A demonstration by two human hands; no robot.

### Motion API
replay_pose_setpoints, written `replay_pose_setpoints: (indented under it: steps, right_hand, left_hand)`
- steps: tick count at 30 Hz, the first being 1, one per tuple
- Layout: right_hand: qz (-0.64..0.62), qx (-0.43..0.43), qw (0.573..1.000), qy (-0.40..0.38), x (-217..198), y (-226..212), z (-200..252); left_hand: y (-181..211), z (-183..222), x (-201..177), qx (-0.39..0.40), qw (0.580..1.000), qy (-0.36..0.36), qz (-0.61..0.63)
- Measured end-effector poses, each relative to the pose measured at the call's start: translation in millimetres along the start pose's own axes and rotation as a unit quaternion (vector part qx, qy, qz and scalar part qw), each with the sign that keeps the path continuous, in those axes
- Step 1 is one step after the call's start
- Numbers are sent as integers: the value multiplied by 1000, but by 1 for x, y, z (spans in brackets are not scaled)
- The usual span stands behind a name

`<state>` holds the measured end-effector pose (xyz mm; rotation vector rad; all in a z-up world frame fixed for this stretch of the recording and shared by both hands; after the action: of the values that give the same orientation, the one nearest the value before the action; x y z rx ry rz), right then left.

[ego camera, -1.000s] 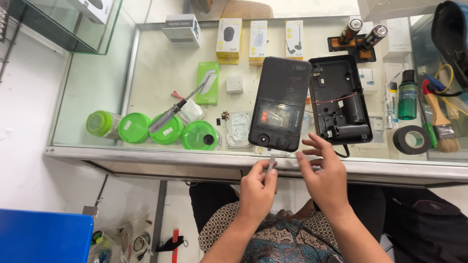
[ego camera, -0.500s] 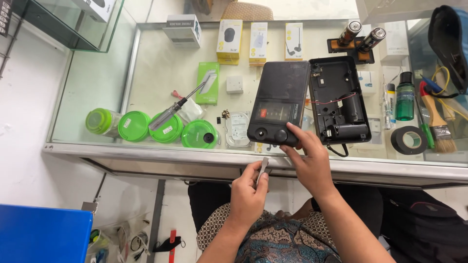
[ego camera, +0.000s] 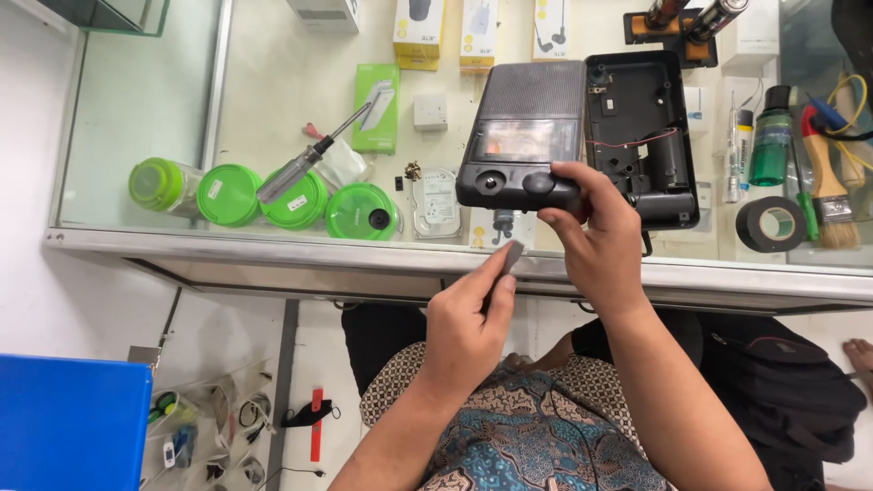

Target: Disassembling an electronic device by removing screws and prying the casing open

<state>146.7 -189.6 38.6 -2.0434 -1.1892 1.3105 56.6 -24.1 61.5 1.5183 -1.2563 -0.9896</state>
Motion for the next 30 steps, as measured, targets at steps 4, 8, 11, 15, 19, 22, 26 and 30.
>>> replay_pose_setpoints:
  steps: [4, 8, 11, 15, 19, 22, 26, 30]
  right_hand:
    - [-61, 31, 998, 10, 9, 15, 21]
    - [-132, 53, 990, 15, 21, 32, 39]
    - [-150, 55, 987, 15, 26, 40, 44]
    - [-117, 47, 992, -1, 22, 36, 41]
    - [-111, 52, 992, -5, 22, 36, 42]
    - [-119, 55, 991, -1, 21, 36, 43]
    - [-111, 50, 993, -10, 21, 36, 43]
    - [-105, 49, 993, -19, 20, 36, 41]
  left_hand:
    - [-3, -5, 3, 48, 995, 8, -91]
    - [-7, -10, 11, 44, 974, -55, -215]
    - [-17, -14, 17, 34, 955, -95, -279]
    - [-27, -22, 14, -11, 951, -128, -281]
    - [-34, -26, 13, -13, 945, -140, -296]
    - [-37, -27, 13, -31, 941, -162, -294]
    - [-42, -29, 12, -60, 935, -181, -300]
    - [-40, -31, 9, -75, 938, -191, -278]
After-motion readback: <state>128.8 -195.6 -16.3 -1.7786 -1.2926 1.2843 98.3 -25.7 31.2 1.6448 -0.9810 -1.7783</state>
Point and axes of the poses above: each hand's wrist, its own z-axis away from the middle knuckle, its own x-axis out of the palm, y = z × x, the point moved 5 cm from there along -z, towards the middle knuckle, and after that the axes turned 13 degrees about z, right-handed, at the moved point
